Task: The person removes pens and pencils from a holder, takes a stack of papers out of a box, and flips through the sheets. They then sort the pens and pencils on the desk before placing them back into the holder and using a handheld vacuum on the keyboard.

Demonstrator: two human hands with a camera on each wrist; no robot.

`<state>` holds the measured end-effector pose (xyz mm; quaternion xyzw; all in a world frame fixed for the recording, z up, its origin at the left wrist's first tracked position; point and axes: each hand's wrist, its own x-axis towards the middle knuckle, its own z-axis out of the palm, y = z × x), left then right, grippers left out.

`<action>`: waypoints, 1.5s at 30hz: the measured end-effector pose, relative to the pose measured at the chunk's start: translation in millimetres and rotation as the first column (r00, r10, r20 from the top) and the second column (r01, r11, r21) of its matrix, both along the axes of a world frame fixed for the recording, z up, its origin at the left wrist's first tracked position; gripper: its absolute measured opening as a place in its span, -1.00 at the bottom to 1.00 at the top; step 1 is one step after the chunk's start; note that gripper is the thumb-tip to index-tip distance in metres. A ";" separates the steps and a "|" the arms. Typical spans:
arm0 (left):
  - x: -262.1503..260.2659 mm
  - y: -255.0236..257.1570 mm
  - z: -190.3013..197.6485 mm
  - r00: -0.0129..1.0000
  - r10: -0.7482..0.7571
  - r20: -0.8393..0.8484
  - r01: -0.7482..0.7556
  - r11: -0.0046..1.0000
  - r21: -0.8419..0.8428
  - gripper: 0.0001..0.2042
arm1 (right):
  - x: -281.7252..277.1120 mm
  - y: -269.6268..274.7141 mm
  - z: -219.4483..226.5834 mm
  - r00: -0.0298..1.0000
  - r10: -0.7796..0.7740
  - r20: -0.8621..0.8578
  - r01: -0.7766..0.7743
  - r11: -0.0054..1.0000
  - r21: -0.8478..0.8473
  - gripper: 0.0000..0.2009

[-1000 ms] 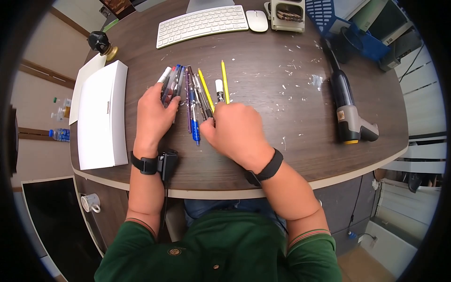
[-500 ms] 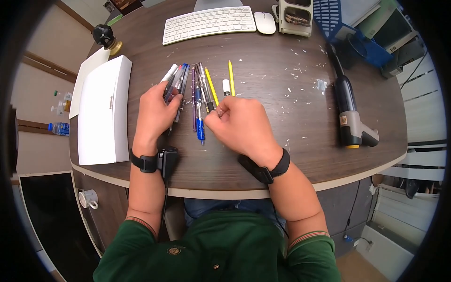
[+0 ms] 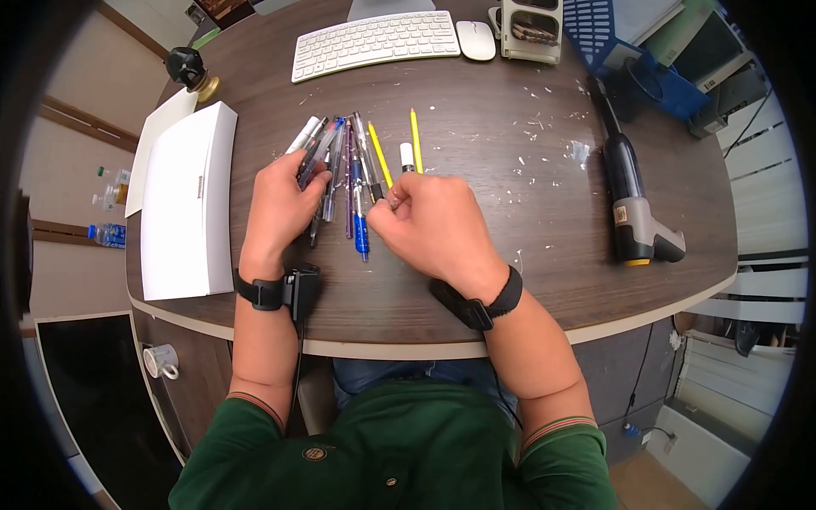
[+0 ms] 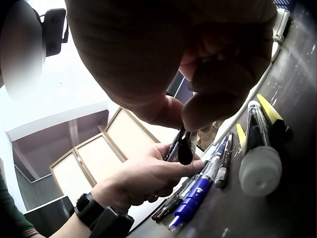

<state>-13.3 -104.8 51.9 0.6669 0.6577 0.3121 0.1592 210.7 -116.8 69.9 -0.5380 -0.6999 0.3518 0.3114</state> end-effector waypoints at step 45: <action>31.9 -17.7 6.7 0.992 -0.101 -0.069 0.093 0.990 -0.107 -0.74 | -12.0 -15.2 -16.2 0.936 0.142 0.321 -0.210 0.959 0.188 -0.81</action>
